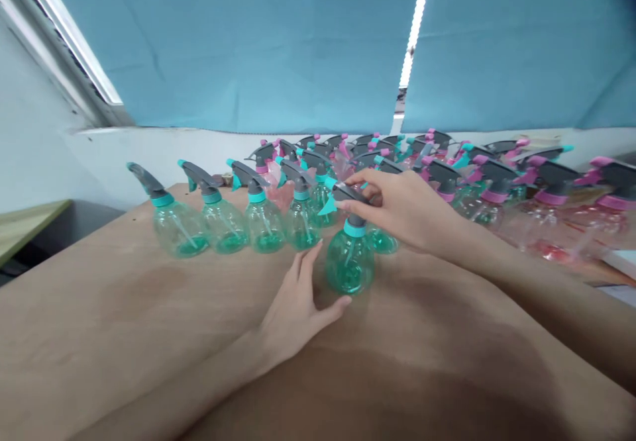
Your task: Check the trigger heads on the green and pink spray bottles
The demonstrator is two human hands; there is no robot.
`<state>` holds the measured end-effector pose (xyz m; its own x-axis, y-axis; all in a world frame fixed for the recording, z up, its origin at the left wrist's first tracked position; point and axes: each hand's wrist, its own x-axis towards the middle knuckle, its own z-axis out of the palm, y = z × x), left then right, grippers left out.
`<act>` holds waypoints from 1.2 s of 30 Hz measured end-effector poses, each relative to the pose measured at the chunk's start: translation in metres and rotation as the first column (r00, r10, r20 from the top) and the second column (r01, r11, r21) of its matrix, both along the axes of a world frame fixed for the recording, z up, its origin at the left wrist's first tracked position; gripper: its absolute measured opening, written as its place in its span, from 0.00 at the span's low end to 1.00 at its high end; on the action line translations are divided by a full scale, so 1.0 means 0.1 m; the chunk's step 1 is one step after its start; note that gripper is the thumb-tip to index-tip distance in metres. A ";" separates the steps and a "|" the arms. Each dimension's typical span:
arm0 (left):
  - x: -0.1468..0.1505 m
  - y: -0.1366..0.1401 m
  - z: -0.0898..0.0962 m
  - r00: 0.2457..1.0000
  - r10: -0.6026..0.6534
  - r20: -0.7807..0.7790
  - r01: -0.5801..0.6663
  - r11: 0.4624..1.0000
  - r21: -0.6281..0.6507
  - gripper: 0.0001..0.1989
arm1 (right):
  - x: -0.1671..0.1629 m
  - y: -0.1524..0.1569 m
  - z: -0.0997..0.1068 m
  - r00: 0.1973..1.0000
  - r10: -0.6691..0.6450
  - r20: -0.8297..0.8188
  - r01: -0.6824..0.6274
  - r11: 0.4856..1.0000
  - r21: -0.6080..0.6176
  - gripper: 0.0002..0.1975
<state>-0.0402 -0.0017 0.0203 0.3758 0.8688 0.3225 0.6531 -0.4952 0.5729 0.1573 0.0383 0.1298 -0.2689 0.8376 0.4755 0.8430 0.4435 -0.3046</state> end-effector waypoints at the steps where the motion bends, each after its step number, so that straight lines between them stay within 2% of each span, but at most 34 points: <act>1: 0.07 0.02 0.04 1.000 -0.027 -0.005 0.027 1.000 -0.012 0.42 | 0.03 -0.06 0.00 0.999 0.030 -0.044 -0.032 0.999 -0.026 0.18; 6: 0.37 0.06 0.18 0.989 -0.147 0.017 0.148 0.982 -0.113 0.42 | 0.29 -0.30 -0.02 0.966 0.139 -0.218 -0.179 0.969 -0.173 0.20; 8: 0.44 0.03 0.18 0.988 -0.151 0.037 0.155 0.978 -0.141 0.41 | 0.44 -0.38 -0.06 0.934 0.193 -0.301 -0.278 0.921 -0.273 0.21; 10: 0.51 -0.01 0.18 0.983 -0.172 0.059 0.180 0.969 -0.167 0.41 | 0.61 -0.46 -0.13 0.884 0.242 -0.400 -0.396 0.843 -0.364 0.20; 12: 0.57 -0.04 0.18 0.976 -0.204 0.072 0.215 0.956 -0.201 0.40 | 0.75 -0.51 -0.23 0.858 0.259 -0.444 -0.444 0.807 -0.388 0.21; 17: 0.78 -0.05 0.21 0.950 -0.301 0.083 0.312 0.922 -0.229 0.40 | 0.95 -0.59 -0.42 0.819 0.258 -0.512 -0.460 0.829 -0.318 0.21; 23: 1.08 -0.04 0.21 0.913 -0.404 0.048 0.406 0.898 -0.169 0.41 | 1.00 -0.61 -0.45 0.718 0.197 -0.667 -0.424 0.885 -0.195 0.21; 27: 1.22 -0.01 0.21 0.861 -0.502 0.075 0.508 0.850 -0.142 0.40 | 1.01 -0.60 -0.47 0.665 0.192 -0.722 -0.460 0.866 -0.194 0.21; 31: 1.30 0.03 0.21 0.822 -0.559 0.109 0.569 0.808 -0.150 0.42 | 1.05 -0.58 -0.47 0.674 0.224 -0.704 -0.450 0.880 -0.150 0.16; 36: 1.32 0.05 0.19 0.834 -0.549 0.064 0.552 0.821 -0.148 0.42 | 1.08 -0.56 -0.49 0.715 0.208 -0.668 -0.412 0.897 -0.162 0.11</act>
